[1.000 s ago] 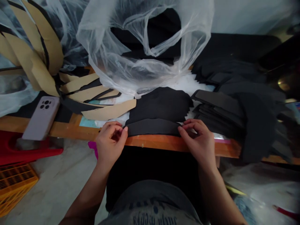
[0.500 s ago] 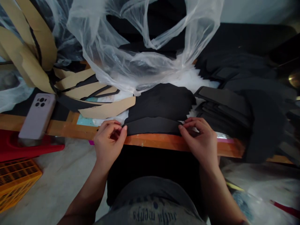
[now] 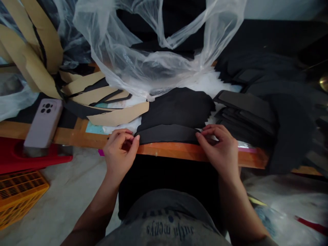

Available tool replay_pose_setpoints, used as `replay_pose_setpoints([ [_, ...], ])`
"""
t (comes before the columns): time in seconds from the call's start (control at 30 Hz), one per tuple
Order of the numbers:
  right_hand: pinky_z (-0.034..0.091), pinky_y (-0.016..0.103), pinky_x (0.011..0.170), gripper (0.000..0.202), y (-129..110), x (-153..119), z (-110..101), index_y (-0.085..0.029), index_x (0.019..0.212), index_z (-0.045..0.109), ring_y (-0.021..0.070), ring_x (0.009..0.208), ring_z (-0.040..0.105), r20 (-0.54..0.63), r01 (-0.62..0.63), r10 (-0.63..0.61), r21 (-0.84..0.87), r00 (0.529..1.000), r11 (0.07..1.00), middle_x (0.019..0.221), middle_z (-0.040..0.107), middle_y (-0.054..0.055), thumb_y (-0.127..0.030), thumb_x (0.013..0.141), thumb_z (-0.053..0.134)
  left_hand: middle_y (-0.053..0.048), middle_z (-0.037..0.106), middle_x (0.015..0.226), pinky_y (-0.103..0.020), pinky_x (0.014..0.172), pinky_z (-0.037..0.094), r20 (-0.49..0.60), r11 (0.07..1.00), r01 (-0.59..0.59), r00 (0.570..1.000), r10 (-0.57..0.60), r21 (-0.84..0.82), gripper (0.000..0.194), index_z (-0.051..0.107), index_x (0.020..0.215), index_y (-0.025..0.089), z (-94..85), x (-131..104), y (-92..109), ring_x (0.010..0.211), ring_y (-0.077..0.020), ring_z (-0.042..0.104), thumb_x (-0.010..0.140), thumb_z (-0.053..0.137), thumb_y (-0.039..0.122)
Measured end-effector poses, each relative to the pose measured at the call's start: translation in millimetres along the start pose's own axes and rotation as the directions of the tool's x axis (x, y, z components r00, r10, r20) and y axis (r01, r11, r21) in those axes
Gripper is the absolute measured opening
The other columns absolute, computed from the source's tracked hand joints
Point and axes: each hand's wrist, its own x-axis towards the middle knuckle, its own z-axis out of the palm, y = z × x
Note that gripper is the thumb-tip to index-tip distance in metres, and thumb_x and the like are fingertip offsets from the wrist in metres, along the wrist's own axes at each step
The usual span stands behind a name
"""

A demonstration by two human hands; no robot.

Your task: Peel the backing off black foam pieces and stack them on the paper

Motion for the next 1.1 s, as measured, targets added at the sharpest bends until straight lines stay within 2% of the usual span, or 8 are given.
replay_pose_setpoints([
  [0.5, 0.061, 0.033, 0.065, 0.014, -1, 0, -1, -0.023, 0.077, 0.067, 0.0209, 0.081, 0.069, 0.012, 0.060, -0.060, -0.073, 0.998, 0.996, 0.094, 0.069, 0.007, -0.028, 0.089, 0.070, -0.003, 0.065, 0.100, -0.024, 0.065, 0.053, 0.047, 0.994, -0.090, 0.995, 0.087, 0.064, 0.017, 0.062, 0.077, 0.020, -1.8, 2, 3, 0.079, -0.0128, 0.065, 0.092, 0.069, 0.025],
  [0.73, 0.060, 0.033, 0.064, 0.013, -2, 0, -3, -0.024, 0.080, 0.065, 0.0218, 0.083, 0.068, 0.037, 0.096, -0.093, -0.094, 0.995, 0.991, 0.095, 0.068, 0.008, -0.030, 0.091, 0.068, -0.004, 0.061, 0.097, -0.028, 0.080, 0.055, 0.024, 0.940, -0.270, 0.962, 0.271, 0.206, 0.011, 0.060, 0.085, 0.021, -5.1, -5, 10, 0.090, -0.0167, 0.066, 0.093, 0.068, 0.019],
  [0.87, 0.059, 0.035, 0.069, 0.011, -1, 1, -4, -0.024, 0.082, 0.064, 0.0223, 0.086, 0.069, 0.042, 0.134, -0.131, -0.093, 0.990, 0.987, 0.095, 0.068, 0.007, -0.029, 0.092, 0.067, -0.005, 0.061, 0.099, -0.029, 0.081, 0.055, 0.098, 0.958, -0.265, 0.962, 0.255, 0.110, 0.015, 0.052, 0.085, 0.023, -9.4, -7, 13, 0.094, -0.0174, 0.066, 0.095, 0.062, 0.016],
  [1.03, 0.056, 0.038, 0.078, 0.011, 3, -1, -8, -0.024, 0.084, 0.060, 0.0235, 0.093, 0.069, 0.088, 0.168, -0.163, -0.045, 0.983, 0.985, 0.098, 0.068, 0.007, -0.027, 0.094, 0.064, -0.007, 0.061, 0.113, -0.031, 0.088, 0.055, 0.207, 0.980, -0.187, 0.958, 0.197, -0.066, 0.010, 0.049, 0.092, 0.023, -21.0, -6, 15, 0.113, -0.0195, 0.063, 0.098, 0.053, 0.016],
  [1.1, 0.056, 0.039, 0.080, 0.010, 4, -1, -9, -0.025, 0.086, 0.059, 0.0236, 0.094, 0.068, 0.097, 0.159, -0.157, -0.011, 0.983, 0.987, 0.098, 0.067, 0.007, -0.027, 0.095, 0.063, -0.007, 0.059, 0.115, -0.028, 0.079, 0.056, 0.206, 0.988, -0.129, 0.968, 0.144, -0.083, 0.010, 0.050, 0.090, 0.023, -22.0, -5, 14, 0.107, -0.0182, 0.065, 0.098, 0.054, 0.019],
])
